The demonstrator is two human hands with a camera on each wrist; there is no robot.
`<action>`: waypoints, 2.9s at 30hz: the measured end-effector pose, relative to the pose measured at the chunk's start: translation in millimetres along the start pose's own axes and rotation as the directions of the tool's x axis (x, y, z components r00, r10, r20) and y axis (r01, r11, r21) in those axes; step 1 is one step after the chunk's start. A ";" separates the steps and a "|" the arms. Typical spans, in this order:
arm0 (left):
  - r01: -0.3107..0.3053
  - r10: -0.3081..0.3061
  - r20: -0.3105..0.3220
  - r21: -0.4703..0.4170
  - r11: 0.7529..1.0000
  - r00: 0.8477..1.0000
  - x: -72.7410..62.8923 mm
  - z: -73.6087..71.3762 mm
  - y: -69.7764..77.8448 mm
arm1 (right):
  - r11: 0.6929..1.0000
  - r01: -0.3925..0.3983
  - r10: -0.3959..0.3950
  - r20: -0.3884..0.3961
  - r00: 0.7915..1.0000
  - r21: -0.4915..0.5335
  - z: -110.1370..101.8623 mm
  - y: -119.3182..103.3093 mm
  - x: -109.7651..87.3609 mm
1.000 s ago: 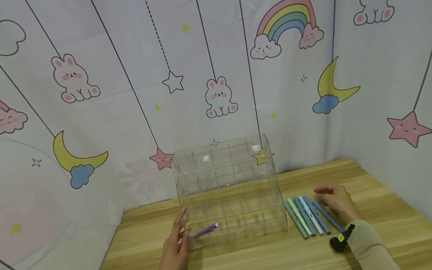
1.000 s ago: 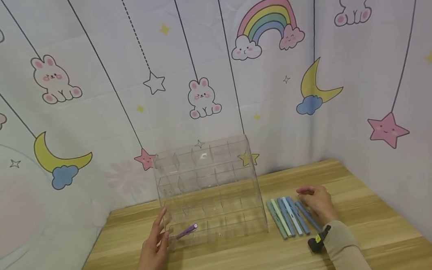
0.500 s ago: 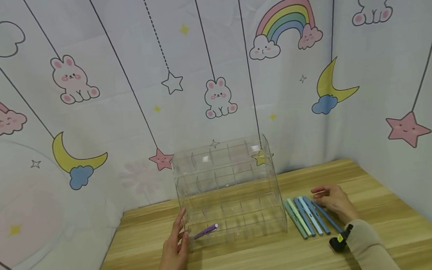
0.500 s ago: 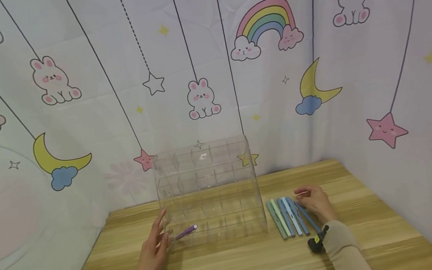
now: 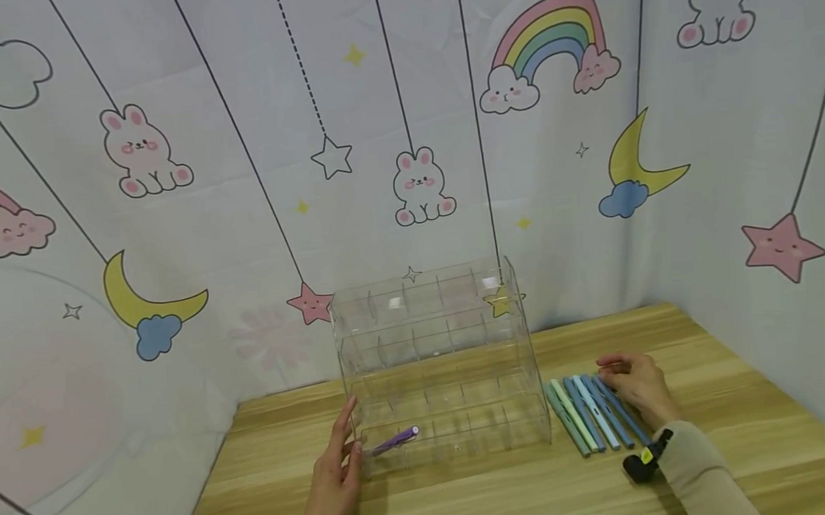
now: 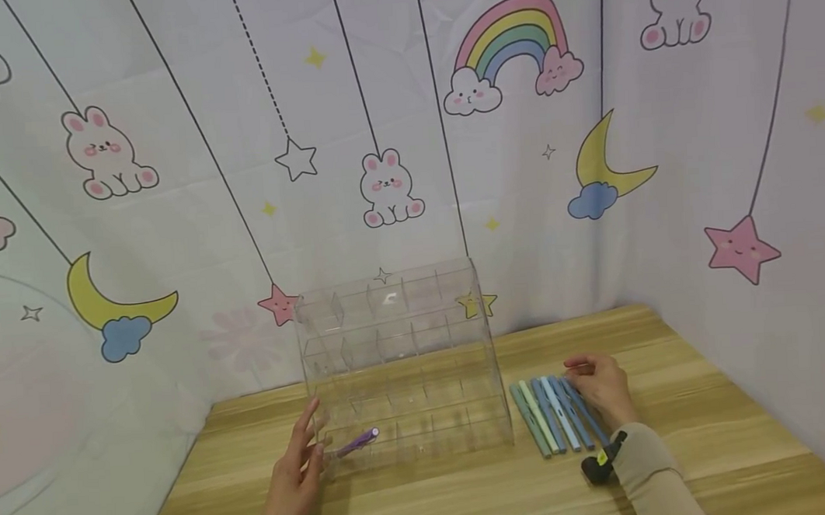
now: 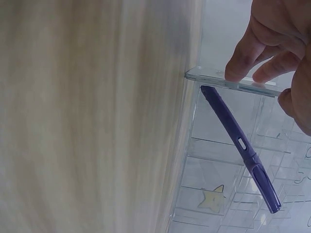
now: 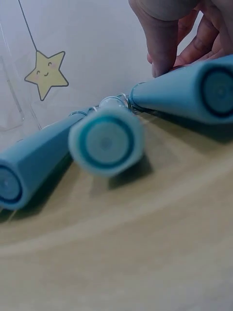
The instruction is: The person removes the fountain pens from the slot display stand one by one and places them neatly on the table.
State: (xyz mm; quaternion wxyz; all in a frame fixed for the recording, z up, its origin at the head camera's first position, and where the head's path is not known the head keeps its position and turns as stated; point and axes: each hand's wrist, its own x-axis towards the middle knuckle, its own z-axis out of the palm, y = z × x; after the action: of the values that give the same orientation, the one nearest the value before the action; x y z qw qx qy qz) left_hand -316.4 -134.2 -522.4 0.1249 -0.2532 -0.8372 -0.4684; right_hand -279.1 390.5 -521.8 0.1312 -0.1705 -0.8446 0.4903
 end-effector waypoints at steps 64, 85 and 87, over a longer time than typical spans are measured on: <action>-0.038 0.038 -0.013 -0.031 0.999 0.999 1.2 -0.4 0.8 | 0.865 0.217 -0.318 0.158 0.935 0.453 2.9 -128.6 -52.3; -0.069 0.068 -0.022 -0.027 0.997 0.997 0.2 0.5 -1.1 | 0.856 0.269 -0.397 0.230 0.888 0.441 49.5 -137.9 -65.5; -0.065 0.065 -0.020 -0.027 0.997 0.998 -0.2 0.4 -0.6 | 0.858 0.265 -0.399 0.246 0.883 0.440 54.3 -138.8 -67.6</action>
State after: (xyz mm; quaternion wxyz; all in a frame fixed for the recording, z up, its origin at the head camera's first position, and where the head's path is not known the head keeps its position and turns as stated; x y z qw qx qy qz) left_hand -316.6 -134.2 -523.1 0.1445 -0.2775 -0.8206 -0.4782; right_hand -261.0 255.8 -430.6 0.1039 0.0937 -0.7548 0.6409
